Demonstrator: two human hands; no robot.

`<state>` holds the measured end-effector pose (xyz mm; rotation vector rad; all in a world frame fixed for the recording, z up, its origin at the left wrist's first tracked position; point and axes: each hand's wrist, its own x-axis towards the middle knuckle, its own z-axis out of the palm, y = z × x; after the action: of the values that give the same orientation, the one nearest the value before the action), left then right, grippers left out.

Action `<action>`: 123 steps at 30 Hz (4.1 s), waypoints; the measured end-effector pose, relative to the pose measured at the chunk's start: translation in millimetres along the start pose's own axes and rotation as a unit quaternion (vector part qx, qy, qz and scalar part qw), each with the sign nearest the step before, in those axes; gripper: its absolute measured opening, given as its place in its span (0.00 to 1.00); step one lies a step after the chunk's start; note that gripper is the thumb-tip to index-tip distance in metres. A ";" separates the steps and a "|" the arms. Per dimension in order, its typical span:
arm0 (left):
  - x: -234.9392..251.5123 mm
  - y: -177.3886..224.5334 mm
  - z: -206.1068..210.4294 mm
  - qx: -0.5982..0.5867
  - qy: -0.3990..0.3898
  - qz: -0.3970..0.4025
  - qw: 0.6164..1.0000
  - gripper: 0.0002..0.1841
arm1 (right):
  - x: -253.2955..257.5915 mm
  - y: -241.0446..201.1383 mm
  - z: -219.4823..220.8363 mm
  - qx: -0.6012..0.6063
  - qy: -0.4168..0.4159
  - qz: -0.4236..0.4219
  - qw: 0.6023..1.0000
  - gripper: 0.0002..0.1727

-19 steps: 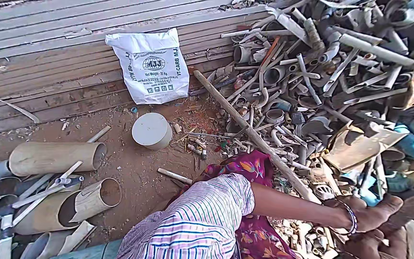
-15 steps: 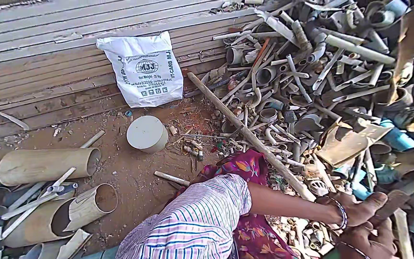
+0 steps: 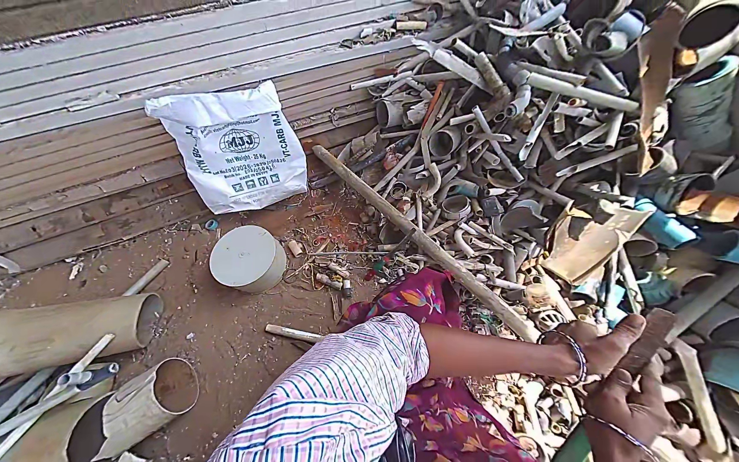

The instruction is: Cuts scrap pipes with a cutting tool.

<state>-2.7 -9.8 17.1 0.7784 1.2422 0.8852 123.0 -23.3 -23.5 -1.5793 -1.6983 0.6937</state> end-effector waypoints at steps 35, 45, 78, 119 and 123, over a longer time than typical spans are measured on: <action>-5.4 4.3 -13.0 -0.035 -0.016 0.000 0.999 0.32 | 6.7 -7.7 -8.2 0.131 -0.112 0.072 0.982 0.26; -1.2 4.2 -20.3 -0.050 -0.060 -0.010 0.997 0.25 | 5.1 -9.9 -4.5 0.150 -0.117 0.080 0.978 0.27; -1.6 8.1 -5.7 -0.033 -0.056 -0.005 0.998 0.30 | 17.6 -14.7 -22.1 0.034 -0.078 0.078 0.993 0.26; -2.2 6.6 -9.4 0.086 0.006 0.011 0.996 0.34 | 10.0 -21.0 -10.9 -0.025 -0.135 0.088 0.987 0.27; -1.9 6.6 -7.4 0.066 0.046 0.017 0.997 0.34 | 2.6 -28.8 -7.1 -0.006 -0.136 0.077 0.988 0.27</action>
<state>-11.1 -8.3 22.6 0.8744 1.3827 0.8801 110.9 -24.5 3.8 -1.6982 -1.7867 1.0198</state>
